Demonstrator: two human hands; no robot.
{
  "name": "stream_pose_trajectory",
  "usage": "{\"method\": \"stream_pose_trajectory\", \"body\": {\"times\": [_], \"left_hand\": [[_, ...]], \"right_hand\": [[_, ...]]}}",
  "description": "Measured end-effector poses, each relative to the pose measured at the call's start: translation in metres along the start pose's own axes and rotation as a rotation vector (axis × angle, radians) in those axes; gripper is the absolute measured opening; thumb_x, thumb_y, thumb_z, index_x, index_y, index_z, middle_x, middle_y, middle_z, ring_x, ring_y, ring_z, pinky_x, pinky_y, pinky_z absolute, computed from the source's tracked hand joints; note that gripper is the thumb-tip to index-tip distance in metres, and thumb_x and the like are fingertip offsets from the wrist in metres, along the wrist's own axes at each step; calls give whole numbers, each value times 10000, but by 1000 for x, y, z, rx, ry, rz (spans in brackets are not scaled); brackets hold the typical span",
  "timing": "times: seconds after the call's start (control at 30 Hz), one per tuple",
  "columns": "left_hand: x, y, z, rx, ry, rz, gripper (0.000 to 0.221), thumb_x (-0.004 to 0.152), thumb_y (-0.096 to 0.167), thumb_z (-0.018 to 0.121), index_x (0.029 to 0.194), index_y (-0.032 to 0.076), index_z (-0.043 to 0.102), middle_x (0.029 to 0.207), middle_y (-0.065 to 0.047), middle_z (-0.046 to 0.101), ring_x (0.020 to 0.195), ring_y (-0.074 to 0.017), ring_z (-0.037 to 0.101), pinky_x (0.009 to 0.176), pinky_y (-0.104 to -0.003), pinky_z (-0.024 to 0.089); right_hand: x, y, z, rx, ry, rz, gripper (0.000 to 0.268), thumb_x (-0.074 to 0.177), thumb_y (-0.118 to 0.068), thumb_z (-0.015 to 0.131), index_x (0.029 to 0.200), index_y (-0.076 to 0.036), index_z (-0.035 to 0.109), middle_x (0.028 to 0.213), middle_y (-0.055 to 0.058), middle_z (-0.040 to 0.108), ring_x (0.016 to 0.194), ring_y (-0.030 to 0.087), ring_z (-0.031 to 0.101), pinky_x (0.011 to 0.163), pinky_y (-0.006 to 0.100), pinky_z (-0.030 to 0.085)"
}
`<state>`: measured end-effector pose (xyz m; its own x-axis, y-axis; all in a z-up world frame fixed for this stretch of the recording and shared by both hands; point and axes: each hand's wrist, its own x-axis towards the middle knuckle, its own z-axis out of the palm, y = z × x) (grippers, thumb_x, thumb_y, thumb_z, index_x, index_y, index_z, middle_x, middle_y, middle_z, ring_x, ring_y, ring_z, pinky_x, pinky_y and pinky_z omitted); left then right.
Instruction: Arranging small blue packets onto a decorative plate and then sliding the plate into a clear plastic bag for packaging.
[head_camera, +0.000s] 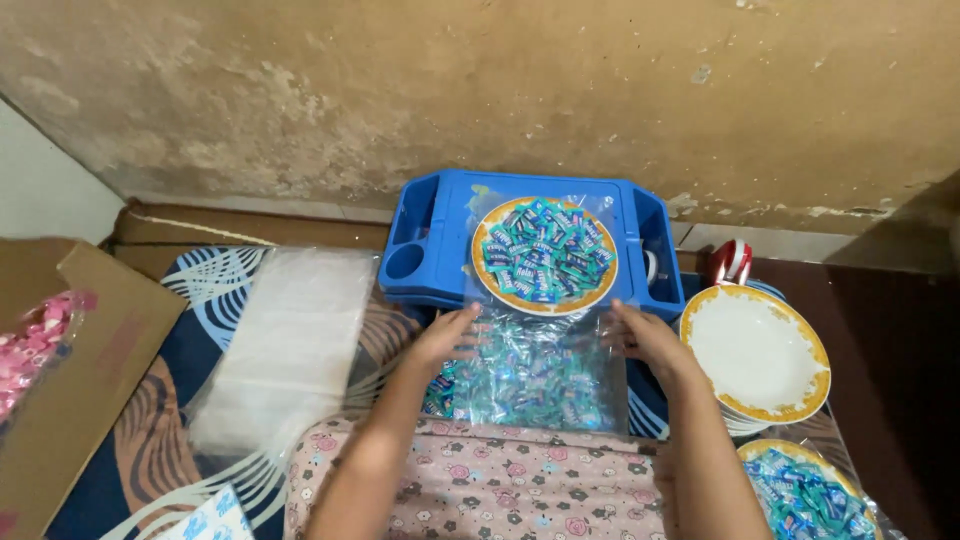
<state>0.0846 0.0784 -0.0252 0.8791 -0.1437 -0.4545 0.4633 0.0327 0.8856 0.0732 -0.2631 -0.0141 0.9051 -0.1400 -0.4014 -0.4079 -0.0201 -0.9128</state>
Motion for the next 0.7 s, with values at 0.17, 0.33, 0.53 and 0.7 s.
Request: {"method": "stream_pose_trajectory", "body": {"times": [0.17,0.33,0.53,0.7], "left_hand": [[15,-19,-9,-125,-22,133,476,982,294,670,1333,-25,626,1236,-224,686,1125,-327,680,914,-429,557],[-7,-23,-12,-165,-183,173,418,1028,195,532,1378,-24,594,1335,-277,650,1288,-392,597,1069,-508,463],[-14,-28,-12,-191,-239,163,424,994,259,618,1323,-9,633,1297,-258,682,1268,-389,620,1080,-521,458],[26,-39,-39,84,96,153,387,930,424,729,1199,148,760,906,-66,672,763,-143,590,667,-285,539]], "right_hand": [[46,45,-6,203,-53,-160,336,951,-236,758,1142,34,697,961,140,723,836,251,726,743,391,609],[26,45,-22,219,-85,-251,195,971,-140,721,1029,45,713,874,152,731,795,240,730,804,392,607],[2,45,-32,161,-121,-186,243,947,-175,747,1050,45,743,811,144,704,749,241,710,757,381,599],[-15,32,-41,-2,-189,-121,280,933,-201,754,1033,60,773,551,75,491,470,185,475,513,337,470]]}}
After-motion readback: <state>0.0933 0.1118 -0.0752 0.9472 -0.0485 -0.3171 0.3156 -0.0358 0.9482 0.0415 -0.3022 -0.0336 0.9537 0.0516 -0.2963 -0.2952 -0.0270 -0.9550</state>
